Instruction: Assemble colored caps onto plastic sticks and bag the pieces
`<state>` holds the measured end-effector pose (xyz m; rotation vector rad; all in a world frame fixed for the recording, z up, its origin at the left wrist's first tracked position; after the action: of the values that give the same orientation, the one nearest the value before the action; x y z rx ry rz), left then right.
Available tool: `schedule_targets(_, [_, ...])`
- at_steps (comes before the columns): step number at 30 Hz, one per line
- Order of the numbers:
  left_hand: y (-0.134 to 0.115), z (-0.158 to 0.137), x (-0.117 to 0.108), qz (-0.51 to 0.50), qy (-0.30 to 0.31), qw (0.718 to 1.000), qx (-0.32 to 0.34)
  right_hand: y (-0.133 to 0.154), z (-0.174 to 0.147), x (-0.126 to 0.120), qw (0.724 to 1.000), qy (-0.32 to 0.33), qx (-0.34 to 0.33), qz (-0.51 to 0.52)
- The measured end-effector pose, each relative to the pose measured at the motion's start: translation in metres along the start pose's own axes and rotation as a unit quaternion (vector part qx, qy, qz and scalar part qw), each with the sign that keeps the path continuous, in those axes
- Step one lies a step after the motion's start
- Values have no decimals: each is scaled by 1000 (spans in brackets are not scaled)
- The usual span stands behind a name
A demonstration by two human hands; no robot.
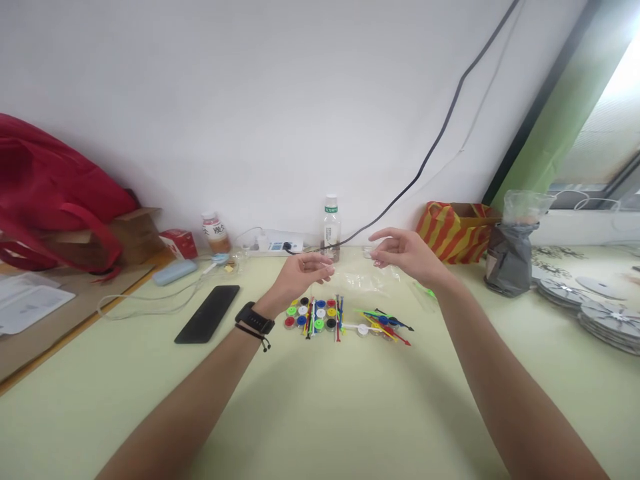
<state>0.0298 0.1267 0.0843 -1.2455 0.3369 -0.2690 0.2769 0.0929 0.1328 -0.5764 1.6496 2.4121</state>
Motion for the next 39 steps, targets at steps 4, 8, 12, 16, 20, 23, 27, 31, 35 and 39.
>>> schedule_targets(4, [3,1,-4,-18,5,1000,-9,-3,0,8,1000,-7,7,16])
schedule_targets(8, [-3,4,-13,-50,-69,996,21,-10,-3,20,997,45,49,25])
schedule_targets(12, [-20,0,-18,25,-8,1000,-1,-9,-3,19,997,74,38,6])
schedule_targets(16, [-46,-9,-15,72,61,995,16,3,-9,29,981,186,15,-43])
schedule_targets(20, [-56,-13,-1,121,90,988,37,16,-17,42,964,253,7,-84])
schedule_targets(23, [-52,-13,5,127,91,987,44,17,-16,44,968,243,16,-56])
schedule_targets(27, [-46,-11,-4,112,71,991,20,13,-12,31,982,188,17,-12])
schedule_targets(31, [-48,-14,-2,128,106,986,13,16,-11,24,988,153,6,-29])
schedule_targets(35, [-48,-19,13,134,173,976,-11,22,-13,36,984,171,-28,-46])
schedule_targets(39, [-36,-14,10,132,151,980,-11,19,-8,39,988,93,-65,-102])
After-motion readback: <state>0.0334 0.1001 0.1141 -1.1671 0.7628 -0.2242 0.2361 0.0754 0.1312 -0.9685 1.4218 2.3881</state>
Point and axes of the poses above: each hand's wrist, its own z-axis towards the middle knuckle, its own x-axis out of the palm, y = z × x, the point moved 5 cm from there along z, towards the middle knuckle, and after that the axes turned 4 degrees about -z, right-handed, at the moved point
